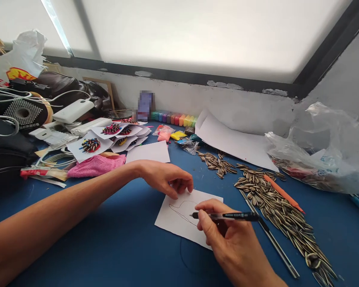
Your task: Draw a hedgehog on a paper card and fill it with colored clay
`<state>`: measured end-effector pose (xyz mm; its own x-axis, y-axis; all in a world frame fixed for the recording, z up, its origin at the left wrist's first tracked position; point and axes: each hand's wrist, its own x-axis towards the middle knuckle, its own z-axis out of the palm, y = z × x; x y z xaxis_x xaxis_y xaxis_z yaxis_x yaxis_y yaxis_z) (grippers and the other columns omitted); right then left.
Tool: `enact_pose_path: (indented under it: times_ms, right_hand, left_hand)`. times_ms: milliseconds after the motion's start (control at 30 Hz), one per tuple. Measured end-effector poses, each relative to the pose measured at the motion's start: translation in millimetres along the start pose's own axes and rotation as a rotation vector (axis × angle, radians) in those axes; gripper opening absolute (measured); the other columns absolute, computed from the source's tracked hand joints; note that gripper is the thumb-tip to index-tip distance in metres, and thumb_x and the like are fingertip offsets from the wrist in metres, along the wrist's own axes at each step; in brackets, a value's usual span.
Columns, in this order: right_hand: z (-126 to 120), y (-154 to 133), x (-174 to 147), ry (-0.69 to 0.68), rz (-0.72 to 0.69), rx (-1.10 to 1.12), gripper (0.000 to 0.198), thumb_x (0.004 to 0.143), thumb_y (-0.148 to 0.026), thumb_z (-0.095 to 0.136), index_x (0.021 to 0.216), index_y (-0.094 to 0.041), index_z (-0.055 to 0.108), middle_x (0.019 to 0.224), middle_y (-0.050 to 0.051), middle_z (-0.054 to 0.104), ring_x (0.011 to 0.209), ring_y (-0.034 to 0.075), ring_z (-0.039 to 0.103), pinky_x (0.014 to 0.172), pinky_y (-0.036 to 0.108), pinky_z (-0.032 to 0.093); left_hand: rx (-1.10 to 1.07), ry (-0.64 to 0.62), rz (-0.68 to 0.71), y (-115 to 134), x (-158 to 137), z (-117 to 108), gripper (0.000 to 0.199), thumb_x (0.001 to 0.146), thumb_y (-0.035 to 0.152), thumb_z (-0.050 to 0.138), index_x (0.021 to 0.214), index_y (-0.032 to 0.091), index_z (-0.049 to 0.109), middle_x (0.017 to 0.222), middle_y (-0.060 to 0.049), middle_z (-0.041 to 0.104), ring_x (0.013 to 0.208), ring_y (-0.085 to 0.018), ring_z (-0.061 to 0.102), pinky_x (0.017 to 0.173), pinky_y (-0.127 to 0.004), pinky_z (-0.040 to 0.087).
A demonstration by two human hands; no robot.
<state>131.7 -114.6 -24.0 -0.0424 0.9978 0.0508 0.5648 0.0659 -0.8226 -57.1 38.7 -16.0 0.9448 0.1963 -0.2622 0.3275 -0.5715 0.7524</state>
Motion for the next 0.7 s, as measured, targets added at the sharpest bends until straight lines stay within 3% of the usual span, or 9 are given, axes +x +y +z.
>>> enact_pose_path:
  times_ms: [67,167,400,700]
  right_hand:
    - [11.0,2.5,-5.9,0.039,0.013,0.033,0.023,0.087,-0.044,0.055,0.085,-0.025,0.068,0.064,-0.002,0.065,0.050,0.013,0.058,0.046,0.021,0.049]
    - [19.3,8.0,-10.1,0.039,-0.086,-0.027,0.018,0.087,-0.037,0.057,0.081,-0.024,0.068,0.065,-0.001,0.067,0.054,0.014,0.063,0.048,0.021,0.050]
    - [15.9,14.4,-1.2,0.017,-0.258,-0.211,0.016,0.090,-0.030,0.053,0.079,-0.024,0.064,0.065,-0.003,0.067,0.053,0.012,0.062,0.048,0.018,0.048]
    - [18.2,12.2,6.1,0.123,-0.175,-0.175,0.019,0.087,-0.037,0.057,0.076,-0.024,0.066,0.064,-0.002,0.067,0.050,0.013,0.059,0.047,0.021,0.047]
  left_hand:
    - [-0.024,0.023,-0.011,-0.3,1.5,0.7,0.032,0.081,0.014,0.061,0.112,0.014,0.054,0.086,0.001,0.057,0.078,-0.011,0.054,0.069,-0.023,0.045]
    - [-0.008,0.066,-0.039,0.4,3.8,2.1,0.030,0.080,0.016,0.063,0.109,0.013,0.056,0.085,0.001,0.057,0.075,-0.011,0.054,0.067,-0.023,0.044]
    - [0.000,0.101,-0.052,0.3,7.1,4.4,0.027,0.078,0.015,0.063,0.104,0.014,0.059,0.081,0.002,0.058,0.072,-0.010,0.053,0.064,-0.022,0.042]
    - [-0.025,0.079,-0.035,-3.7,9.5,4.2,0.029,0.076,0.016,0.064,0.104,0.015,0.058,0.081,0.002,0.061,0.070,-0.011,0.055,0.065,-0.024,0.043]
